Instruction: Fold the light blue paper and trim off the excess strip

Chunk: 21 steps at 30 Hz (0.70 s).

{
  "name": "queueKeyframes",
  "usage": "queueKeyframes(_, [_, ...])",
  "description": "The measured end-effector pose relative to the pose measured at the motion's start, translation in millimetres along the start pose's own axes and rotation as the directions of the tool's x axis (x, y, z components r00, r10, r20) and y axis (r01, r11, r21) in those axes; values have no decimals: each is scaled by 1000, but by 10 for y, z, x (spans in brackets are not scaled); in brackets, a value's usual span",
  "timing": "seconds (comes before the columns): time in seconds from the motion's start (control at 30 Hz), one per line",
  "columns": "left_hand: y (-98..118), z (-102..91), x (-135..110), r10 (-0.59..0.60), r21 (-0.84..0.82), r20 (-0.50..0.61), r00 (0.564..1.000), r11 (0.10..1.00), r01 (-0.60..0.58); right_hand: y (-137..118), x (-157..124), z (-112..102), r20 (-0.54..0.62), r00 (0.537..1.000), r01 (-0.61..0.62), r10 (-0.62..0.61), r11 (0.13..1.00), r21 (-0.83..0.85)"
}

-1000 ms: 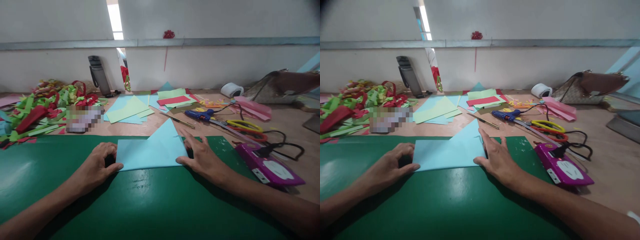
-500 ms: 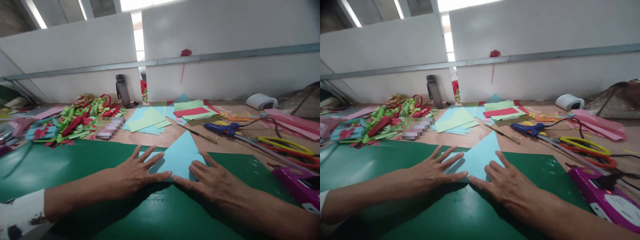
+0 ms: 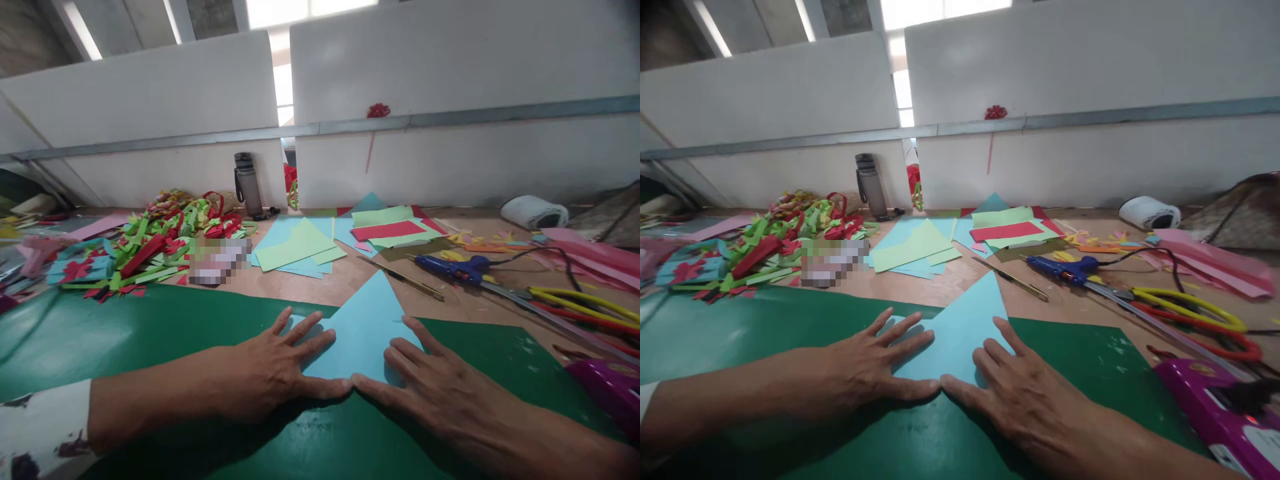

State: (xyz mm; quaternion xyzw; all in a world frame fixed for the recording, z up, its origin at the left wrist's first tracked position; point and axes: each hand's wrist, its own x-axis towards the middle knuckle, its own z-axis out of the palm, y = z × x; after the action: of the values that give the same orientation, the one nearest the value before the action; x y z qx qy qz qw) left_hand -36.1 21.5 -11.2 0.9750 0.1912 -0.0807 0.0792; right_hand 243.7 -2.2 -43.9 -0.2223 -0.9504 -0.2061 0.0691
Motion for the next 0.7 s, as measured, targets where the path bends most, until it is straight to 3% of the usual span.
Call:
queueKeyframes(0.3, [8, 45, -2, 1, 28, -24, 1000, 1000, 0, -15, -13, 71, 25, 1000, -2, 3, 998, -61])
queueKeyframes(0.7, [24, 44, -103, -103, 7, -25, 994, 995, 103, 57, -126, 43, -60, 998, 20, -21, 1000, -20])
